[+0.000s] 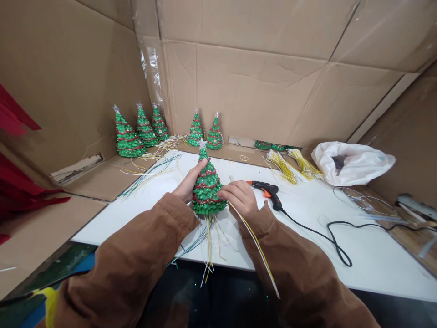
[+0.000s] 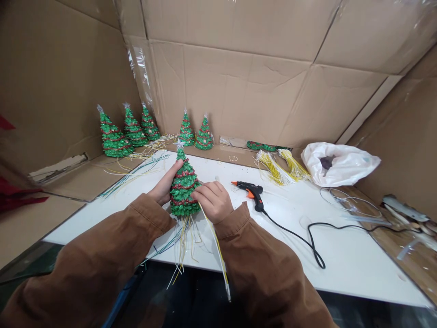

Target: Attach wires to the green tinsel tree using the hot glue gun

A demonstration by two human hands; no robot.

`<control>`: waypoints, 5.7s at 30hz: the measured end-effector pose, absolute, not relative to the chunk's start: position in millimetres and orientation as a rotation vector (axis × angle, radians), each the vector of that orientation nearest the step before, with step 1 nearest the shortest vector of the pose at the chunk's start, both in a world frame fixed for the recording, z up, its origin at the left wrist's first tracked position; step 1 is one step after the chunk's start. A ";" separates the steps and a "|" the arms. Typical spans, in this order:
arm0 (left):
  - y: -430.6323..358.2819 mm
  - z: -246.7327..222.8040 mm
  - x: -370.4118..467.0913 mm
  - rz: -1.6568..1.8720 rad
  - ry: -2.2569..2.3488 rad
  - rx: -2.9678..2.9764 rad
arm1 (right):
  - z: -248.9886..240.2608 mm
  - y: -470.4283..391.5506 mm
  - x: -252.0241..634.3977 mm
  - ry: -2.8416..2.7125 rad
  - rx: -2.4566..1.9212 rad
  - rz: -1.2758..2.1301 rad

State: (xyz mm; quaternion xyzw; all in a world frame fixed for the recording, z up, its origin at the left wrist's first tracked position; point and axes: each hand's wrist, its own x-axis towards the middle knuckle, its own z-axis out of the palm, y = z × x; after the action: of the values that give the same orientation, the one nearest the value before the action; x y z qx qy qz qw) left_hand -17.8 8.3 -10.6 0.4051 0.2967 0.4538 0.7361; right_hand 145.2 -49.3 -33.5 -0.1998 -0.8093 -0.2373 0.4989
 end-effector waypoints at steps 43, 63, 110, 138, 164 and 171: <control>4.1 -7.8 -15.8 0.997 0.587 0.722 | -41.2 -50.6 139.4 -2.075 -0.560 -0.357; 22.0 -14.1 -26.3 1.004 0.673 0.442 | -39.4 -55.0 128.8 -1.563 -0.937 0.180; 24.9 -16.5 -26.7 0.993 0.724 0.480 | -42.7 -63.5 99.6 -1.291 -1.033 1.313; 14.7 -2.1 -30.9 1.066 0.684 0.610 | -7.9 -59.8 157.9 -1.725 -1.173 1.238; -8.9 -6.3 -4.9 0.855 0.678 0.811 | -4.4 -56.5 146.2 -1.921 -0.723 0.465; -11.5 -5.1 -1.8 0.870 0.658 0.907 | 2.9 -56.9 156.5 -2.130 -0.653 0.286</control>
State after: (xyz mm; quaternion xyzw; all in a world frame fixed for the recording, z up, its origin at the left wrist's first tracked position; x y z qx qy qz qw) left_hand -1.8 -11.5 -5.1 0.4166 0.3020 0.3995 0.7587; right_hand 156.5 -56.9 2.9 -0.2622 -0.8547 0.1149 0.4330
